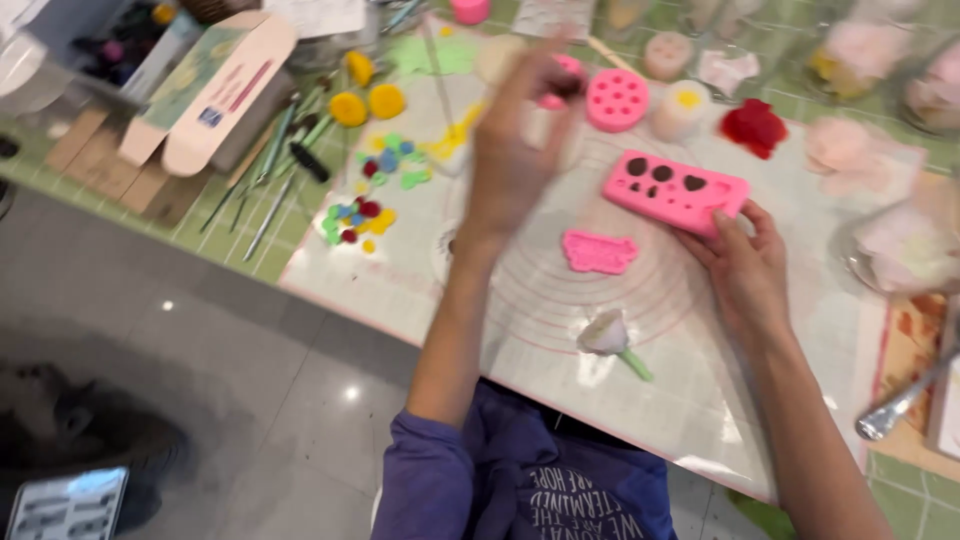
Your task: The person is placing small pieces of dark wax into a pink silicone mold and then moving to pour liquid wax into containers.
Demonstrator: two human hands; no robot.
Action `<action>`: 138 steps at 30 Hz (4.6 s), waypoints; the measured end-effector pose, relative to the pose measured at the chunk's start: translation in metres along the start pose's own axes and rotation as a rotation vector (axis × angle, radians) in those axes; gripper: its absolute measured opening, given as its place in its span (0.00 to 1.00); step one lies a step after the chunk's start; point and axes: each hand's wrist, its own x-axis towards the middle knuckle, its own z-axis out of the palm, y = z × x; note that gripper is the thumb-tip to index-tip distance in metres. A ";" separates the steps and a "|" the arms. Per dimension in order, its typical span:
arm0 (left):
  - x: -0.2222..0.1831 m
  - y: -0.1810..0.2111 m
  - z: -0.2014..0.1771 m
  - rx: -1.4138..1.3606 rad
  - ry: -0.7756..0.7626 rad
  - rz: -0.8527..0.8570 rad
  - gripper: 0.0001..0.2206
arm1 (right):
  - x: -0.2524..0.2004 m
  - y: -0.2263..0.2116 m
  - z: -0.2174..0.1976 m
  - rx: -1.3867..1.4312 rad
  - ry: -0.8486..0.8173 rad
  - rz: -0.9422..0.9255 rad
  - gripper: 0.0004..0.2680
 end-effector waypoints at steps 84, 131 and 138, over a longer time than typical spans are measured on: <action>0.000 -0.026 0.114 -0.169 -0.727 -0.117 0.07 | -0.015 -0.016 0.009 0.145 -0.035 -0.029 0.12; 0.009 -0.046 0.144 -0.418 -1.157 -0.582 0.10 | -0.012 -0.044 0.006 -0.259 0.131 -0.339 0.08; -0.006 -0.047 0.136 -0.479 -0.684 -0.724 0.07 | -0.024 -0.044 0.021 -1.149 0.159 -0.979 0.18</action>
